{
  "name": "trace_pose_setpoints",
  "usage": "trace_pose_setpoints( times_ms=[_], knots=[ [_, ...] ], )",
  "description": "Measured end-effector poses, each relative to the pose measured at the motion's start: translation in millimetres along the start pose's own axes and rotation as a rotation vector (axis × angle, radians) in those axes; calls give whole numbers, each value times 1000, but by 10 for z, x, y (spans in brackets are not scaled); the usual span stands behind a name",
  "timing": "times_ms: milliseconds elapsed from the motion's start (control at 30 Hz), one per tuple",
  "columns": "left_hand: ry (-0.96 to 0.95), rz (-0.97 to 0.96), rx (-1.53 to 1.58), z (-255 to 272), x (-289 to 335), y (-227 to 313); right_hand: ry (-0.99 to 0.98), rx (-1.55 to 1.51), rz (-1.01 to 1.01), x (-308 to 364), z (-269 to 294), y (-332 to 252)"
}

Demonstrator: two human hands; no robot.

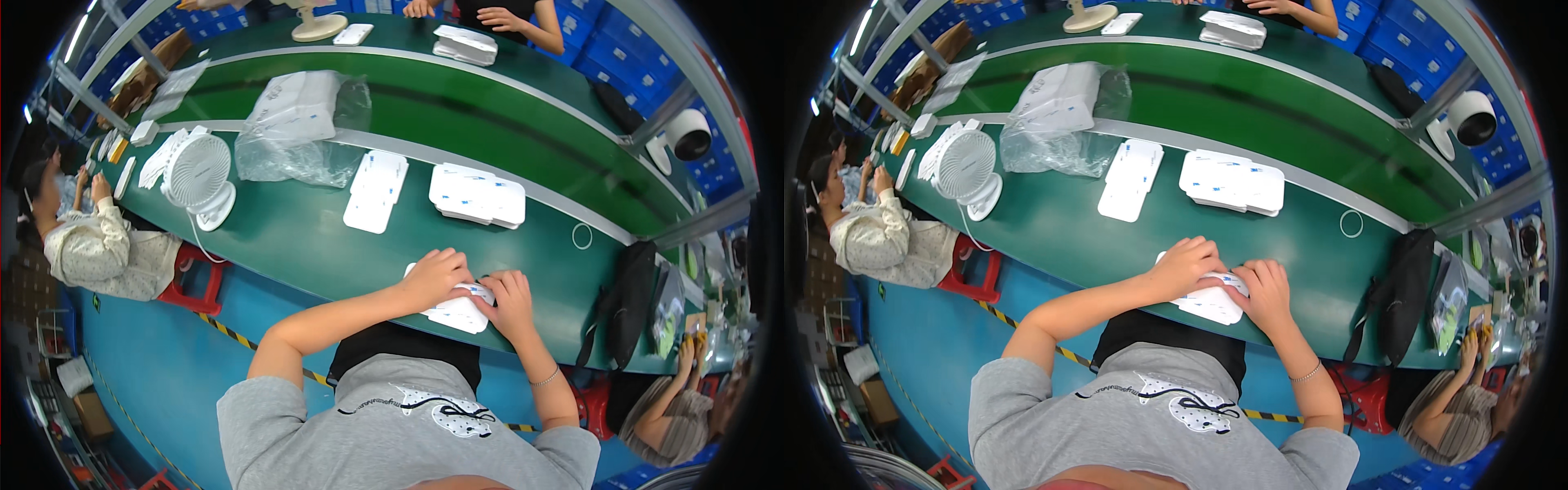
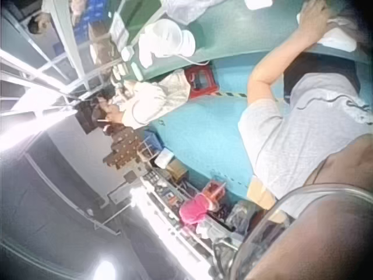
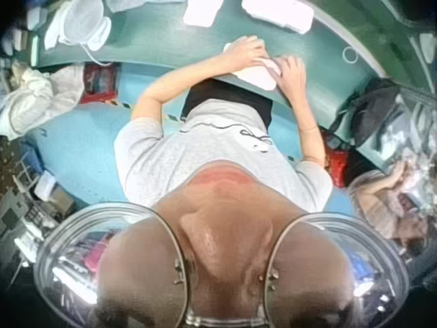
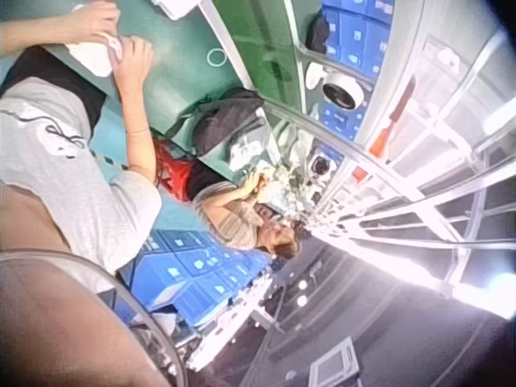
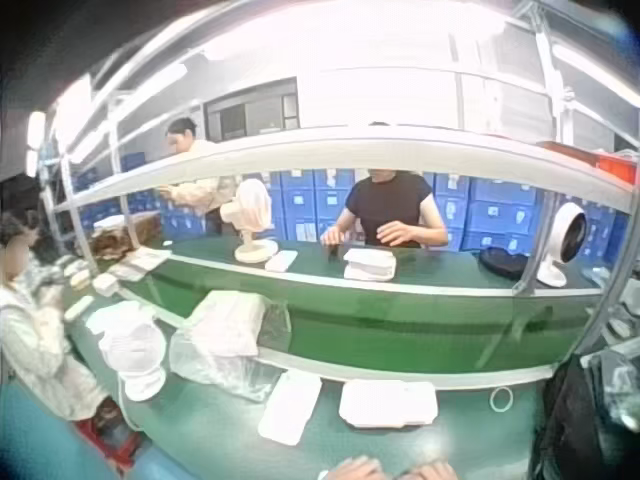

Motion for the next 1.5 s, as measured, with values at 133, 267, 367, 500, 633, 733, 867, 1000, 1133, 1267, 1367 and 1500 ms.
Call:
trace_pose_setpoints(
  times_ms=[133,267,367,500,633,733,867,1000,1133,1267,1367,1500],
  knots=[
    [-2,12,-9,15,-18,-11,13,-10,27,-19,4,-9],
    [23,-3,-11,46,-23,22,7,-28,14,5,-15,9],
    [36,-31,-15,67,-31,40,-2,-53,16,10,-9,-8],
    [58,-48,-38,70,-23,53,17,-45,33,6,8,-14],
    [61,-52,-61,60,0,69,29,-40,41,14,32,-45],
    [45,-41,-56,55,13,75,22,-26,53,47,18,-47],
    [34,-53,-56,20,-10,60,-11,-27,41,76,-14,7],
    [52,-22,-18,67,-49,11,-77,-122,-61,-44,32,52],
    [12,57,50,128,-82,-47,-91,-238,-190,-65,-53,200],
    [-21,180,248,224,-120,-81,-84,-270,-213,-61,-52,214],
    [-170,127,195,305,-100,36,-82,-296,-230,-48,-49,224],
    [-299,59,56,265,52,183,-87,-307,-257,-59,-57,215]
  ],
)
Point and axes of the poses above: each hand's wrist, its own x-axis away from the middle knuckle, its own z-axis out of the back of the hand, y = z × x, the point moved 7 cm from there along -x, towards the middle knuckle, and after that the axes turned 8 degrees about y, right-handed, at the moved point
